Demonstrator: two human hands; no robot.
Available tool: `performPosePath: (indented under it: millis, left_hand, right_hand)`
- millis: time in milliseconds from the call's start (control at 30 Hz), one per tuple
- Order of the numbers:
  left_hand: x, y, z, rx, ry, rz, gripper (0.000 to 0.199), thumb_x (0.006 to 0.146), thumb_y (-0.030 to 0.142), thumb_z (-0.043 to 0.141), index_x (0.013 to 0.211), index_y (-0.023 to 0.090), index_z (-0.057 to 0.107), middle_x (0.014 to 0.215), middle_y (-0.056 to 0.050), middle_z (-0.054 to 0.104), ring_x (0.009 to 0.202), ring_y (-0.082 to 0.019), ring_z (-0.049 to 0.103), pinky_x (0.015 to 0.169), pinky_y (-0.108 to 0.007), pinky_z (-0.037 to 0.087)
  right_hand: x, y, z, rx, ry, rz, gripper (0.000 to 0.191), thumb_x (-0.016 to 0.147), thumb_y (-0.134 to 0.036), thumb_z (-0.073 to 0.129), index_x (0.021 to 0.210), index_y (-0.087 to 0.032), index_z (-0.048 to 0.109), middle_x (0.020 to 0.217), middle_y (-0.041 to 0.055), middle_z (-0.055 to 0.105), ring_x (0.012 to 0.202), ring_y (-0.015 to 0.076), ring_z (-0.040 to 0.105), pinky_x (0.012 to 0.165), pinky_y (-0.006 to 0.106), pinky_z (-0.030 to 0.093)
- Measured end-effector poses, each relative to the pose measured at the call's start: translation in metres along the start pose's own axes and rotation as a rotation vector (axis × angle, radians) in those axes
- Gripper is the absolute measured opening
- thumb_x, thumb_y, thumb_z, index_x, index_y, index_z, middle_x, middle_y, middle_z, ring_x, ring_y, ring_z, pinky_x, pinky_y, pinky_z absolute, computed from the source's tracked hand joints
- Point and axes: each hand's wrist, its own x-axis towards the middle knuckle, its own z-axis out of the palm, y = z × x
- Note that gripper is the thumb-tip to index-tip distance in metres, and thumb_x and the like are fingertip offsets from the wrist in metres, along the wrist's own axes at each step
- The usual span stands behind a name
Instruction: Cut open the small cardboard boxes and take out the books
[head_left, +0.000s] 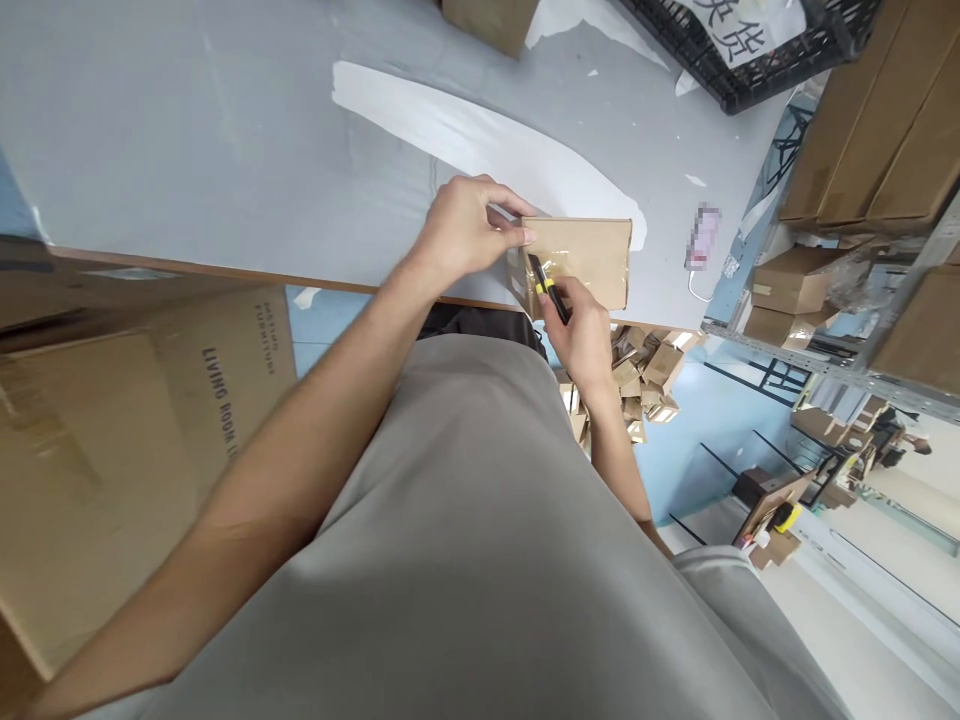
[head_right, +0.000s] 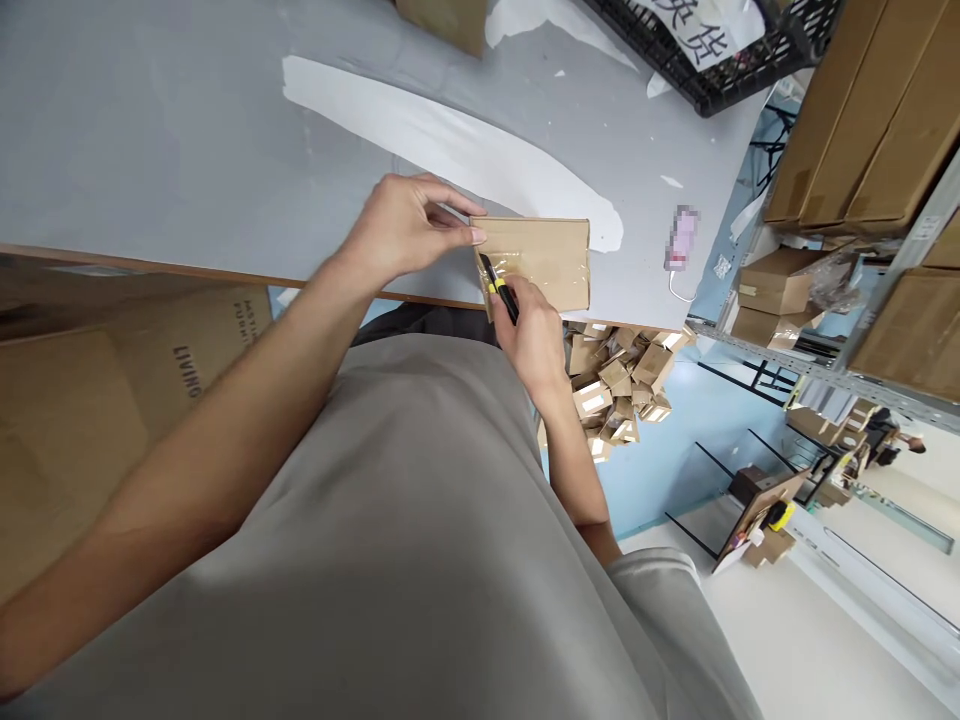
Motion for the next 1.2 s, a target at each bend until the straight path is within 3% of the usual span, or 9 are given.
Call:
performPosePath:
  millis: [200, 433, 667, 833, 1033, 1200]
  left_hand:
    - [0.002, -0.008, 0.005, -0.009, 0.050, 0.021, 0.023, 0.085, 0.024, 0.090, 0.107, 0.020, 0.085, 0.117, 0.000, 0.084, 0.098, -0.020, 0.078, 0.096, -0.036, 0.062]
    - [0.003, -0.017, 0.028, 0.031, 0.209, 0.071, 0.018, 0.083, 0.025, 0.087, 0.101, 0.029, 0.086, 0.112, 0.001, 0.084, 0.098, -0.022, 0.080, 0.096, -0.038, 0.063]
    - [0.001, -0.022, 0.033, -0.030, 0.160, 0.080, 0.020, 0.090, 0.028, 0.080, 0.110, 0.031, 0.084, 0.123, -0.003, 0.081, 0.109, -0.026, 0.081, 0.103, -0.039, 0.064]
    - [-0.004, -0.024, 0.031, -0.028, 0.158, 0.098, 0.022, 0.088, 0.035, 0.085, 0.109, 0.031, 0.084, 0.119, -0.002, 0.082, 0.110, -0.025, 0.081, 0.101, -0.036, 0.066]
    - [-0.004, -0.020, 0.027, 0.039, 0.145, 0.088, 0.023, 0.089, 0.035, 0.086, 0.109, 0.024, 0.086, 0.120, -0.002, 0.083, 0.098, -0.021, 0.081, 0.103, -0.042, 0.065]
    - [0.004, -0.023, 0.022, -0.002, 0.122, 0.096, 0.017, 0.083, 0.030, 0.089, 0.100, 0.027, 0.087, 0.110, -0.003, 0.084, 0.102, -0.025, 0.081, 0.098, -0.041, 0.067]
  right_hand:
    - [0.006, -0.016, -0.006, -0.090, -0.029, 0.028, 0.032, 0.119, -0.038, 0.053, 0.136, -0.023, 0.074, 0.126, 0.0120, 0.084, 0.113, 0.0277, 0.078, 0.103, 0.039, 0.058]
    - [0.002, -0.044, -0.011, -0.281, -0.081, 0.110, 0.032, 0.117, -0.029, 0.051, 0.134, -0.019, 0.077, 0.111, 0.0160, 0.085, 0.108, 0.0324, 0.080, 0.098, 0.040, 0.057]
    - [-0.003, -0.061, -0.004, -0.427, -0.142, 0.210, 0.032, 0.117, -0.021, 0.048, 0.135, -0.016, 0.074, 0.116, 0.0190, 0.085, 0.108, 0.0318, 0.080, 0.097, 0.038, 0.055]
    - [-0.012, -0.072, -0.003, -0.451, -0.165, 0.270, 0.033, 0.119, -0.021, 0.046, 0.139, -0.016, 0.072, 0.118, 0.0188, 0.085, 0.110, 0.0310, 0.080, 0.099, 0.038, 0.054]
    - [-0.016, -0.067, -0.011, -0.389, -0.153, 0.276, 0.030, 0.118, -0.021, 0.052, 0.138, -0.018, 0.075, 0.116, 0.0194, 0.086, 0.106, 0.0331, 0.081, 0.097, 0.038, 0.055]
    - [-0.015, -0.053, -0.017, -0.313, -0.153, 0.209, 0.027, 0.118, -0.024, 0.053, 0.130, -0.020, 0.077, 0.110, 0.0160, 0.087, 0.103, 0.0322, 0.081, 0.092, 0.034, 0.052]
